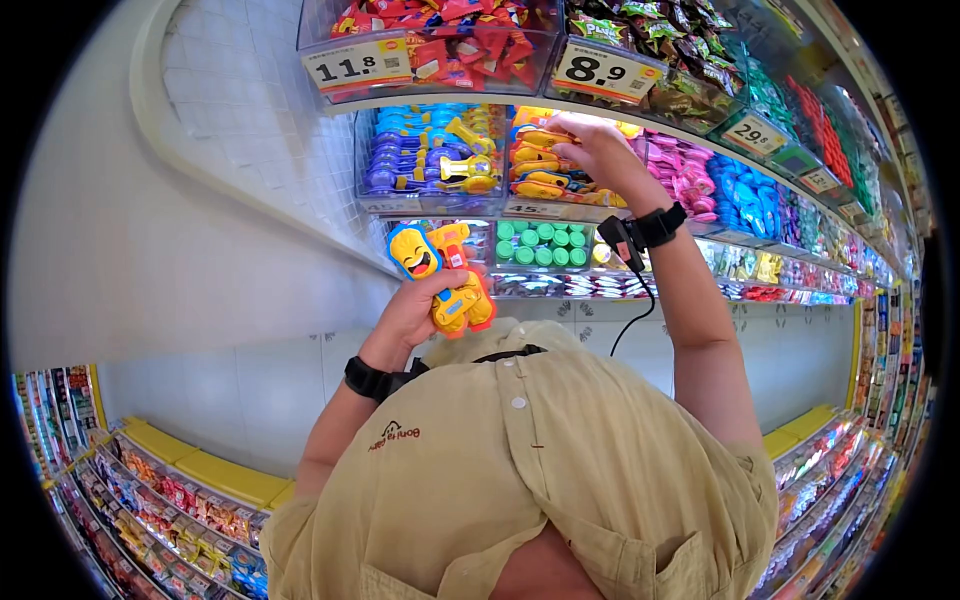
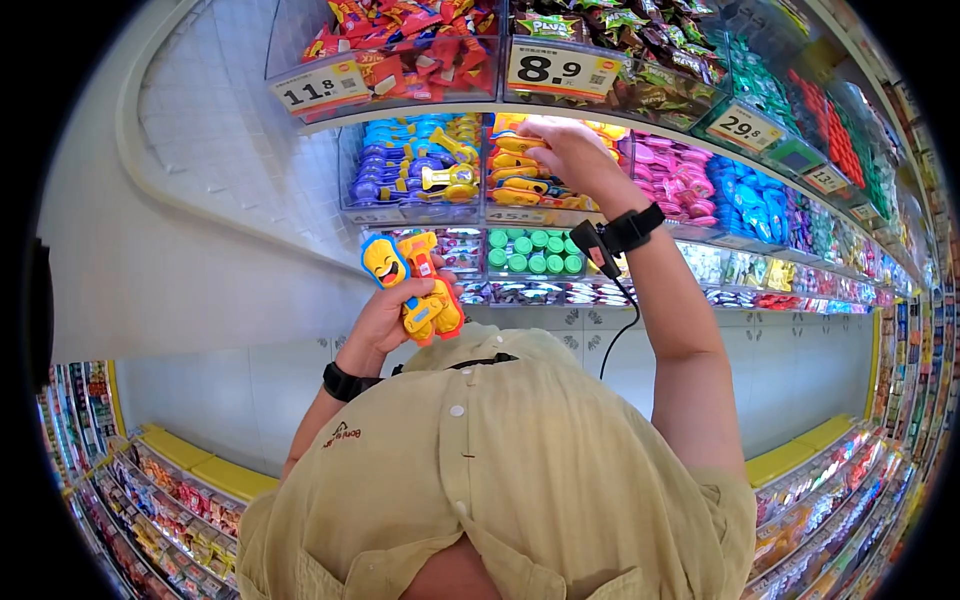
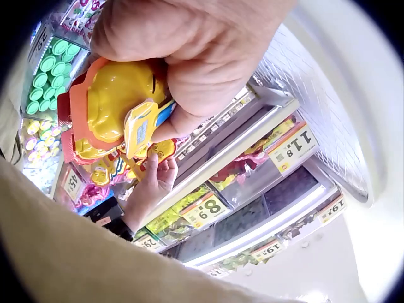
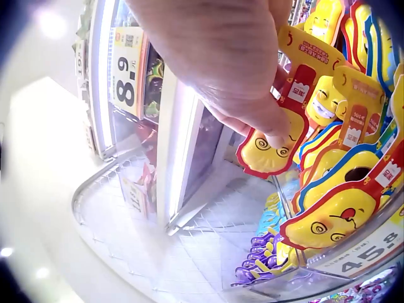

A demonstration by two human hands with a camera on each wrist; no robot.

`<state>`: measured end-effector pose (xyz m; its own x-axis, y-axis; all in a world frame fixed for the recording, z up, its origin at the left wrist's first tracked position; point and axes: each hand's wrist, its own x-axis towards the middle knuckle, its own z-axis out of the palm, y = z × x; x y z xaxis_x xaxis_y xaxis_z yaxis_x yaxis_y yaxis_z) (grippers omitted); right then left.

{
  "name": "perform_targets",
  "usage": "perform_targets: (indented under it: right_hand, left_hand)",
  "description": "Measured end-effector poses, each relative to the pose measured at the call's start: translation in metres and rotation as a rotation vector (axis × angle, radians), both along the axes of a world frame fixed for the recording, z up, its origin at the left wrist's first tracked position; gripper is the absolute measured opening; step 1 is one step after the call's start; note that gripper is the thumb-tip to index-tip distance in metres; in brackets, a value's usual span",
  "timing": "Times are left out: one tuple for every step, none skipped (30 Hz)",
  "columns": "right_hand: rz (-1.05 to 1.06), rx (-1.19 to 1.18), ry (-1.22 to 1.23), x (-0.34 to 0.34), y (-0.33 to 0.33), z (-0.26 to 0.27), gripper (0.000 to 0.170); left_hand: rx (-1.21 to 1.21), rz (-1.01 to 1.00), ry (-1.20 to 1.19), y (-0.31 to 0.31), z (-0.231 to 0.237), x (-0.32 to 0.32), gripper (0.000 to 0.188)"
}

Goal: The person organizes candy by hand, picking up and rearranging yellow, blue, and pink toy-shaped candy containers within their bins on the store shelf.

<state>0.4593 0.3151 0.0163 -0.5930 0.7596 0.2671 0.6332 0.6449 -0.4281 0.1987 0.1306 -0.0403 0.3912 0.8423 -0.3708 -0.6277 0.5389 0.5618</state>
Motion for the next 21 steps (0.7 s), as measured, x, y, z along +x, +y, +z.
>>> perform_targets:
  right_hand:
    - [0.022, 0.006, 0.002, -0.002, 0.003, -0.001, 0.027]
    - [0.05, 0.014, -0.003, -0.003, 0.009, -0.006, 0.028]
    - [0.079, 0.022, -0.01, -0.004, 0.013, -0.01, 0.028]
    - [0.109, 0.032, -0.018, -0.004, 0.017, -0.013, 0.029]
    - [0.096, 0.025, -0.041, -0.004, 0.02, -0.016, 0.026]
    - [0.097, 0.023, -0.077, -0.005, 0.02, -0.017, 0.025]
    - [0.098, 0.022, -0.113, -0.006, 0.02, -0.018, 0.024]
    - [0.099, 0.023, -0.147, -0.006, 0.021, -0.02, 0.022]
    - [0.106, 0.01, -0.127, -0.006, 0.022, -0.024, 0.021]
    - [0.119, 0.021, -0.091, -0.006, 0.023, -0.028, 0.021]
    - [0.131, 0.029, -0.053, -0.004, 0.024, -0.032, 0.021]
    - [0.144, 0.035, -0.014, -0.003, 0.024, -0.034, 0.022]
    - [0.156, 0.064, -0.012, -0.002, 0.025, -0.035, 0.024]
    - [0.146, 0.093, -0.039, -0.001, 0.026, -0.037, 0.025]
    - [0.137, 0.121, -0.064, -0.001, 0.025, -0.037, 0.026]
    - [0.127, 0.15, -0.088, -0.001, 0.024, -0.037, 0.027]
    - [0.118, 0.175, -0.094, -0.001, 0.022, -0.037, 0.028]
    - [0.108, 0.198, -0.101, -0.001, 0.02, -0.037, 0.029]
    - [0.096, 0.221, -0.107, 0.0, 0.018, -0.037, 0.03]
    - [0.084, 0.259, -0.09, 0.0, 0.016, -0.036, 0.03]
    - [0.072, 0.296, -0.073, -0.001, 0.013, -0.033, 0.031]
  left_hand:
    - [0.017, -0.005, 0.003, 0.0, -0.001, -0.002, 0.035]
    - [0.023, 0.0, 0.001, 0.0, 0.0, -0.002, 0.035]
    - [0.031, 0.004, -0.001, 0.0, 0.001, -0.002, 0.035]
    - [0.04, 0.011, -0.005, 0.0, 0.002, 0.0, 0.035]
    - [0.029, 0.03, -0.026, 0.0, 0.002, 0.002, 0.035]
    - [0.017, 0.05, -0.047, 0.0, 0.002, 0.005, 0.036]
    - [0.005, 0.07, -0.068, 0.0, 0.001, 0.008, 0.036]
    - [0.008, 0.088, -0.059, 0.0, 0.002, 0.011, 0.036]
    - [0.011, 0.106, -0.051, 0.0, 0.002, 0.015, 0.037]
    - [0.011, 0.124, -0.041, -0.001, 0.001, 0.018, 0.037]
    - [0.017, 0.121, -0.043, -0.002, 0.0, 0.02, 0.036]
    - [0.022, 0.117, -0.046, -0.002, -0.002, 0.021, 0.036]
    - [0.027, 0.115, -0.048, -0.002, -0.003, 0.023, 0.036]
    - [0.029, 0.119, -0.044, -0.002, -0.002, 0.025, 0.035]
    - [0.031, 0.123, -0.039, -0.002, 0.0, 0.028, 0.035]
    - [0.034, 0.127, -0.034, -0.002, 0.002, 0.03, 0.035]
    - [0.039, 0.128, -0.032, -0.002, 0.003, 0.032, 0.035]
    - [0.044, 0.128, -0.03, -0.002, 0.003, 0.035, 0.036]
    - [0.048, 0.126, -0.028, -0.001, 0.003, 0.037, 0.036]
    - [0.048, 0.124, -0.028, -0.001, 0.004, 0.04, 0.036]
    - [0.048, 0.123, -0.028, 0.0, 0.005, 0.042, 0.036]
